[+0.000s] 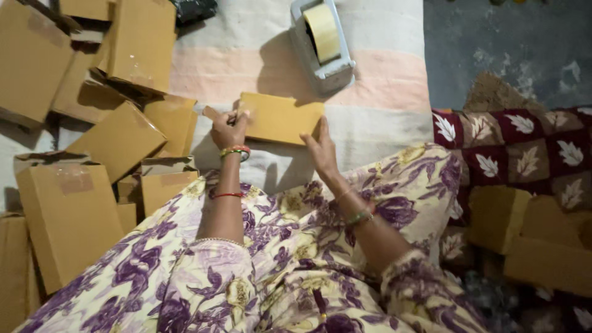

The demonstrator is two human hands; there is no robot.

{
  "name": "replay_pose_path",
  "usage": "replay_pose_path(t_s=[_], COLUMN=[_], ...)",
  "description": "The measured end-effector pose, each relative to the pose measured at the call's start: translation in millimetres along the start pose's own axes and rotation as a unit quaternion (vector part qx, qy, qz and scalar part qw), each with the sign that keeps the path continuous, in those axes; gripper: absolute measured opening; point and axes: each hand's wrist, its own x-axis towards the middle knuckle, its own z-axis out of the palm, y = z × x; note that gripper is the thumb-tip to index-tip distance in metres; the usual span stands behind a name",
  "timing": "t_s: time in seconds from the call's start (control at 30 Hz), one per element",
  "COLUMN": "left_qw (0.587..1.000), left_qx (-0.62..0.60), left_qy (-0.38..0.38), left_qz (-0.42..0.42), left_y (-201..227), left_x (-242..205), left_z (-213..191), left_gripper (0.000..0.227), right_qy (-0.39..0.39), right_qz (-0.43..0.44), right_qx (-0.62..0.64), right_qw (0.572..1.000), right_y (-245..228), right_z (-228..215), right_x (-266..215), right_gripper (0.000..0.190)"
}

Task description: The person sits on the floor and packs small black product boxes into larger brown cardboard boxes. They place each product box inside, fold the flaps, and seal the box with clear packing tape using a tape dispenser. The process is repeated for several items.

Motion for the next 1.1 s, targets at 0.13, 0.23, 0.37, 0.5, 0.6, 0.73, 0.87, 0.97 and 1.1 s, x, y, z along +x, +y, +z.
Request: replay_pose_path(t_s=[0.13, 0.23, 0.37, 0.5, 0.6, 0.73, 0.87, 0.97, 1.1], left_qw=[0.997, 0.997, 0.998, 0.999, 0.982, 0.964, 0.943, 0.939, 0.943], left_qx=[-0.038, -0.065, -0.070, 0.002, 0.105, 0.191, 0.243, 0.222, 0.192], left_qy=[0.002, 0.005, -0.003, 0.029, -0.006, -0.062, -0.162, -0.201, -0.208], left_qz=[-0.071, -0.041, -0.008, -0.041, -0.155, -0.171, -0.161, -0.171, -0.173], left_y=[-14, -18, -5, 16, 35, 55, 65, 56, 42], left_x=[-3, -13, -14, -32, -42, -49, -52, -50, -47], left_z=[7, 3, -8, -23, -31, -22, 10, 13, 14], left_gripper=[0.031, 0.031, 0.032, 0.035, 0.042, 0.052, 0.113, 0.134, 0.126], right_qy=[-0.011, -0.011, -0.011, -0.022, -0.050, -0.167, -0.074, -0.177, -0.138], right_qz=[0.000, 0.015, 0.000, -0.057, -0.034, -0.055, -0.348, -0.314, -0.287], right_qx=[-0.055, -0.054, -0.063, -0.160, -0.357, -0.549, -0.577, -0.518, -0.603], right_qw=[0.998, 0.998, 0.998, 0.985, 0.932, 0.817, 0.735, 0.775, 0.731], right_y=[3, 3, -1, -8, -23, -45, -48, -35, -20], right_z=[-10, -9, -6, -5, 7, 49, 81, 79, 60], right_x=[6, 1, 4, 6, 2, -11, -9, -3, 20], right_gripper=[0.088, 0.090, 0.096, 0.098, 0.099, 0.084, 0.076, 0.076, 0.081])
